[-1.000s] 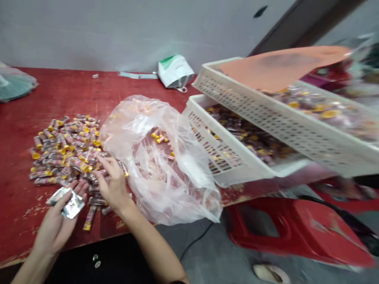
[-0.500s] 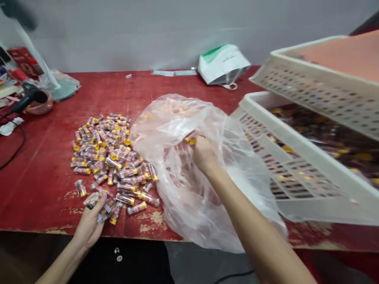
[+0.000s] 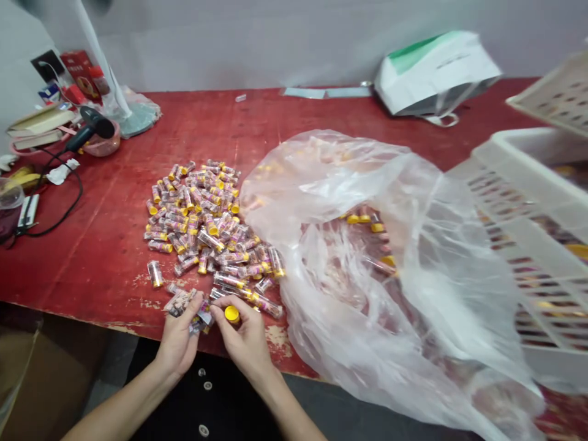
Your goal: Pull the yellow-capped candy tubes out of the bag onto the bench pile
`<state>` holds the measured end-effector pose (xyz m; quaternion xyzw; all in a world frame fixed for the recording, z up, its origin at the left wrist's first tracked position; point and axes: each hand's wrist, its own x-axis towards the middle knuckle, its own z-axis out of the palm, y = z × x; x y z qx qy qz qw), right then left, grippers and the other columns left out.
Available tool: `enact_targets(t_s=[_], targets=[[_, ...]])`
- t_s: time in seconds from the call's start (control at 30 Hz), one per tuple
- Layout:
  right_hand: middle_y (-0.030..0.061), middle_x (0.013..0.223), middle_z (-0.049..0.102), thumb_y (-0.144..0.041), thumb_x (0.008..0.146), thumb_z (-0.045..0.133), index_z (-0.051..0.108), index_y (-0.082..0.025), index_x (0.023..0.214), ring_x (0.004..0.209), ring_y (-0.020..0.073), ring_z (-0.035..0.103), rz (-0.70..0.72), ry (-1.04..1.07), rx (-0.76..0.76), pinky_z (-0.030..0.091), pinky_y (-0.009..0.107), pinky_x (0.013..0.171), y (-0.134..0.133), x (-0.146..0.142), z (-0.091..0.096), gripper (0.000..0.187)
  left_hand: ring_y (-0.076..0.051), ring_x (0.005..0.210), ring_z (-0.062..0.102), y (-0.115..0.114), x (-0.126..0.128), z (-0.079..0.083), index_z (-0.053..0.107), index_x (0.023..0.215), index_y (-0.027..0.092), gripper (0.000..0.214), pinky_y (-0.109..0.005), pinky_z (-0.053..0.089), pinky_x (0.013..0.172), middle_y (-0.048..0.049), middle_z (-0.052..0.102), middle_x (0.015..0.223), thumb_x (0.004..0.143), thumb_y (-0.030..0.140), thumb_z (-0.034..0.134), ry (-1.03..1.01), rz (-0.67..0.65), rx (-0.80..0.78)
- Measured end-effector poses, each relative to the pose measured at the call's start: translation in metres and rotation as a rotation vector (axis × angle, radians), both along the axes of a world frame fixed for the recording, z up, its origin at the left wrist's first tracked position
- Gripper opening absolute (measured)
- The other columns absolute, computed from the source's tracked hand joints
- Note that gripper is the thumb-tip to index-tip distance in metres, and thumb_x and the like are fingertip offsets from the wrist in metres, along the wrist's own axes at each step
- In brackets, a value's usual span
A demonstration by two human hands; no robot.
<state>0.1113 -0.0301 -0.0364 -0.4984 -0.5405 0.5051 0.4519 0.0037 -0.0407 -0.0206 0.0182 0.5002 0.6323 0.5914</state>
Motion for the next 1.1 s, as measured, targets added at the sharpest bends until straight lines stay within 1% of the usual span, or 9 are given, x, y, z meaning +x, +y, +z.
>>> enact_targets(t_s=[0.13,0.23,0.33,0.5,0.67,0.73,0.9,1.0,1.1], targets=[[-0.0014,0.064,0.057,-0.037,0.086,0.068,0.064,-0.017,0.074,0.057,0.0110,0.052,-0.032,0.078,-0.040,0.044,0.021,0.054,0.004,0.000,0.009,0.023,-0.011,0.069,0.062,0.004,-0.008,0.004,0.064,0.077,0.015,0.037,-0.024,0.049,0.070,0.0023,0.066,0.074,0.055,0.028,0.091,0.022,0.015,0.011],[0.0005,0.078,0.063,-0.042,0.090,0.064,0.065,-0.021,0.099,0.065,0.0128,0.058,-0.038,0.232,-0.092,0.050,0.024,0.062,0.005,0.012,0.014,0.023,-0.011,0.069,0.063,0.010,-0.014,0.007,0.065,0.080,0.016,0.038,-0.024,0.050,0.068,0.0024,0.067,0.075,0.056,0.030,0.091,0.038,0.026,-0.004],[0.0050,0.098,0.067,-0.046,0.093,0.059,0.061,-0.026,0.116,0.079,0.0167,0.065,-0.107,0.328,-0.051,0.054,0.030,0.073,0.000,0.025,0.016,0.031,-0.010,0.065,0.062,0.014,-0.016,0.009,0.066,0.083,0.017,0.040,-0.024,0.050,0.065,0.0038,0.067,0.074,0.056,0.032,0.091,0.025,0.083,-0.049],[0.0027,0.096,0.068,-0.047,0.087,0.068,0.065,-0.033,0.113,0.081,0.0177,0.065,-0.168,0.466,0.041,0.054,0.031,0.071,-0.015,0.020,0.016,0.030,-0.013,0.079,0.067,0.013,-0.009,0.012,0.069,0.091,0.017,0.039,-0.025,0.053,0.075,-0.0003,0.073,0.089,0.059,0.029,0.090,0.000,0.053,-0.035],[0.0059,0.102,0.068,-0.040,0.081,0.076,0.072,-0.028,0.104,0.100,0.0220,0.064,-0.314,0.336,0.155,0.052,0.035,0.087,-0.022,0.012,0.010,0.026,-0.014,0.072,0.067,0.010,-0.001,0.017,0.069,0.088,0.016,0.039,-0.024,0.053,0.064,-0.0009,0.073,0.084,0.059,0.032,0.090,-0.043,-0.024,-0.065],[0.0054,0.101,0.067,-0.039,0.081,0.077,0.073,-0.029,0.104,0.098,0.0217,0.064,-0.335,0.277,0.224,0.052,0.034,0.085,-0.024,0.014,0.009,0.026,-0.012,0.066,0.065,0.008,0.000,0.018,0.068,0.086,0.015,0.040,-0.023,0.051,0.058,-0.0011,0.072,0.080,0.059,0.035,0.089,-0.054,-0.072,-0.101],[0.0052,0.101,0.066,-0.027,0.083,0.075,0.072,-0.034,0.110,0.091,0.0196,0.065,-0.267,0.180,0.359,0.055,0.032,0.078,-0.033,0.020,0.010,0.028,-0.015,0.074,0.067,0.000,0.004,0.022,0.067,0.091,0.015,0.044,-0.025,0.052,0.063,-0.0043,0.072,0.087,0.063,0.043,0.086,-0.095,-0.191,-0.057],[0.0086,0.113,0.066,-0.020,0.090,0.065,0.067,-0.034,0.125,0.105,0.0234,0.064,-0.123,0.079,0.400,0.056,0.039,0.087,-0.039,0.029,0.011,0.038,-0.017,0.076,0.068,-0.002,0.003,0.024,0.066,0.086,0.015,0.039,-0.027,0.053,0.067,-0.0038,0.072,0.084,0.063,0.038,0.087,-0.057,-0.208,-0.015],[0.0112,0.125,0.064,-0.013,0.094,0.052,0.057,-0.031,0.138,0.116,0.0252,0.062,0.008,-0.050,0.398,0.054,0.043,0.095,-0.039,0.038,0.015,0.047,-0.017,0.075,0.068,-0.003,0.000,0.023,0.065,0.090,0.017,0.040,-0.026,0.053,0.064,-0.0034,0.072,0.083,0.064,0.038,0.087,-0.007,-0.214,-0.007]])
